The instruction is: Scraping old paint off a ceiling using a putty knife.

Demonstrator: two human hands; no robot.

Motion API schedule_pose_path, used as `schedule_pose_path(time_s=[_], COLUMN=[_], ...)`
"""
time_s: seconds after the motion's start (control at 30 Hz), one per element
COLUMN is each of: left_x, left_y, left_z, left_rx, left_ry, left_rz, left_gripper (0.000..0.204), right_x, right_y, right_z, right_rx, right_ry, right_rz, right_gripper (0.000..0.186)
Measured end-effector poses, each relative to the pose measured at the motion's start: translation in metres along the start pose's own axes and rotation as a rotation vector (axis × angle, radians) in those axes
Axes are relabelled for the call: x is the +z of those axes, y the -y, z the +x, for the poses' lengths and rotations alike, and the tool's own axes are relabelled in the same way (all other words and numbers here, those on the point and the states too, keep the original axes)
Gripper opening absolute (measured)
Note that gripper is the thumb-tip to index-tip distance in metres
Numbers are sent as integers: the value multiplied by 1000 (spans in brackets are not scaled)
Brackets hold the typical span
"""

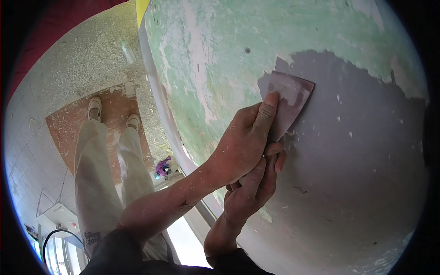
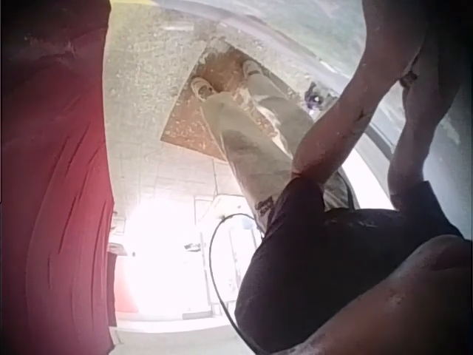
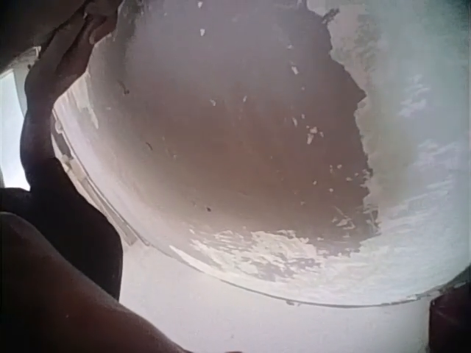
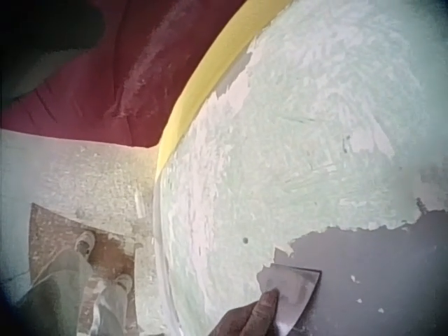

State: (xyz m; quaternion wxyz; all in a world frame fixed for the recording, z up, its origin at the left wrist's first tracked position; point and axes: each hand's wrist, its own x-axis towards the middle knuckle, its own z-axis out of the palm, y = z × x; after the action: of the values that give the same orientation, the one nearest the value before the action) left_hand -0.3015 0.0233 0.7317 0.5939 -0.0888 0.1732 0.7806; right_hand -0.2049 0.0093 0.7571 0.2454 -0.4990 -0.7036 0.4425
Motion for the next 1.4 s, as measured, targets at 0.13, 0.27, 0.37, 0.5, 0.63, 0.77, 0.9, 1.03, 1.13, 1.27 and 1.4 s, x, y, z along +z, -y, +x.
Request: schedule_pose_path(time_s=[0.13,0.27,0.37,0.5,0.63,0.77,0.9,1.03,1.13,1.27,1.4], left_x=[-1,-7,-11,-21,-32,-34,-29,-25,-22,-35,-47], left_y=[8,27,44,59,64,63,55,54,57,51,44], left_z=[-24,-40,-42,-48,-53,-48,-44,-47,-51,-45,-37], left_rx=[3,-200,-224,-168,-223,-174,-183,-210,-218,-184,-156], left_ry=[-67,3,-72,20,32,16,44,21,26,85,97], left_rz=[192,22,76,172,342,439,487,459,419,419,614], left_gripper=[55,57,61,62,63,64,64,67,67,67,66], right_x=[-28,-23,-28,-35,-30,-32,-32,-36,-27,-17,-9], right_y=[-17,-3,-10,-30,-31,-33,-33,-19,4,-16,-54], right_z=[-21,-50,-41,-38,-46,-48,-43,-47,-45,-49,-41], right_rx=[-195,215,188,43,15,14,32,182,280,25,-471], right_ry=[56,-82,-88,-47,-6,79,55,25,-17,-67,-66], right_rz=[-314,53,-48,-188,-304,-294,-238,-182,-141,-423,-757], right_gripper=[26,33,34,38,41,52,54,56,54,53,55])
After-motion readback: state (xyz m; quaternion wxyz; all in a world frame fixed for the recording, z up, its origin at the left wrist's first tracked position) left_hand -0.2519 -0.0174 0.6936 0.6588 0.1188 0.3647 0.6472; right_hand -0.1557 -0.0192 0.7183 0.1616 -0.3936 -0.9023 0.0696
